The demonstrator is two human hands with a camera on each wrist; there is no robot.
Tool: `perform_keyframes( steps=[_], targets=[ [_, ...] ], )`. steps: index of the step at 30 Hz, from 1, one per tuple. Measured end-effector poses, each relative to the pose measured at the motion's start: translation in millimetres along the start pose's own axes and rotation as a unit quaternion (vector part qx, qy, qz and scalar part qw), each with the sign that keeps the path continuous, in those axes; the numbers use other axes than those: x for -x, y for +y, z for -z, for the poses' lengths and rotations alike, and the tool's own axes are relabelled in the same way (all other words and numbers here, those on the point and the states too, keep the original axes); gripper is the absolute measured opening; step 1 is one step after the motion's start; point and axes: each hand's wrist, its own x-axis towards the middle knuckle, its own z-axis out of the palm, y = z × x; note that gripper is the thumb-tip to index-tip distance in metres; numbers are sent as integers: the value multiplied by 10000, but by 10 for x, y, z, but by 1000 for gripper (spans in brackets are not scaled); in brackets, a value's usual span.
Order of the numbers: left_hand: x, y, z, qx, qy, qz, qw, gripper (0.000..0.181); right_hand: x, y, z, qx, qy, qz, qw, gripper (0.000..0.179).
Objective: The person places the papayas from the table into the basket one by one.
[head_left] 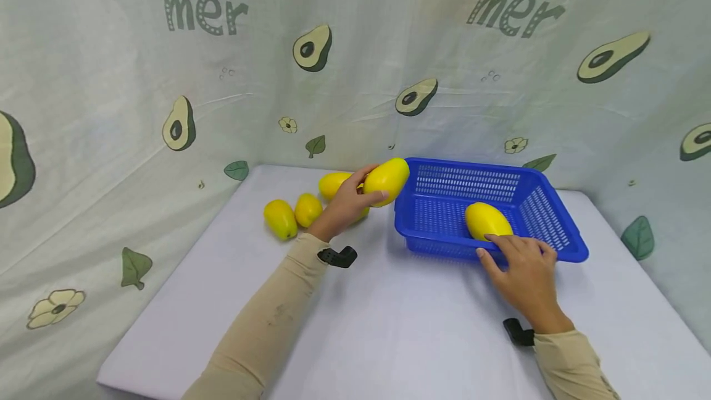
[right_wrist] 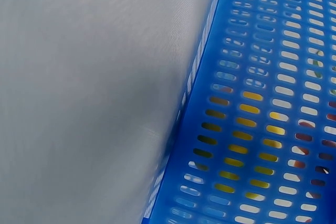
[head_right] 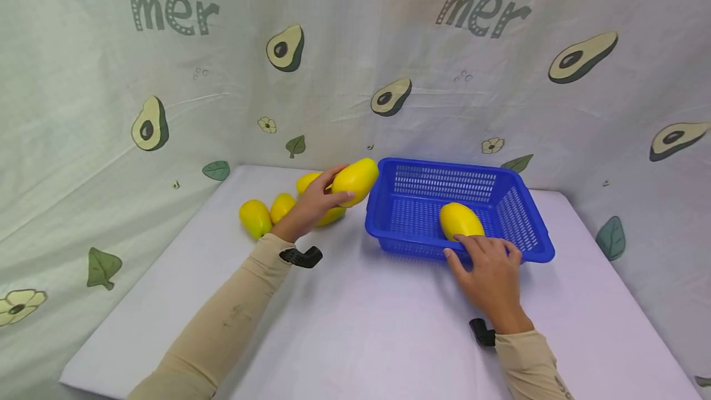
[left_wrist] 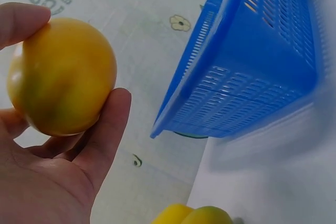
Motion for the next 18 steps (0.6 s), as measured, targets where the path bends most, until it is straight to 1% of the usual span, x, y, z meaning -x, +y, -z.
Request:
perform_keyframes(
  steps=[6, 13, 16, 18],
  targets=[
    [-60, 72, -4, 56, -139, -135, 9998, 72, 1, 7, -19, 33, 55, 15, 10000, 39],
    [-143, 100, -56, 178, -324, -76, 9993, 71, 11, -12, 5, 92, 70, 16, 9999, 39],
    [-177, 122, -83, 148, -412, -155, 9989, 72, 20, -17, -3, 92, 93, 49, 9999, 38],
    [-212, 157, -109, 116, -543, -223, 9982, 73, 27, -18, -2, 89, 108, 43, 9999, 38]
  ],
)
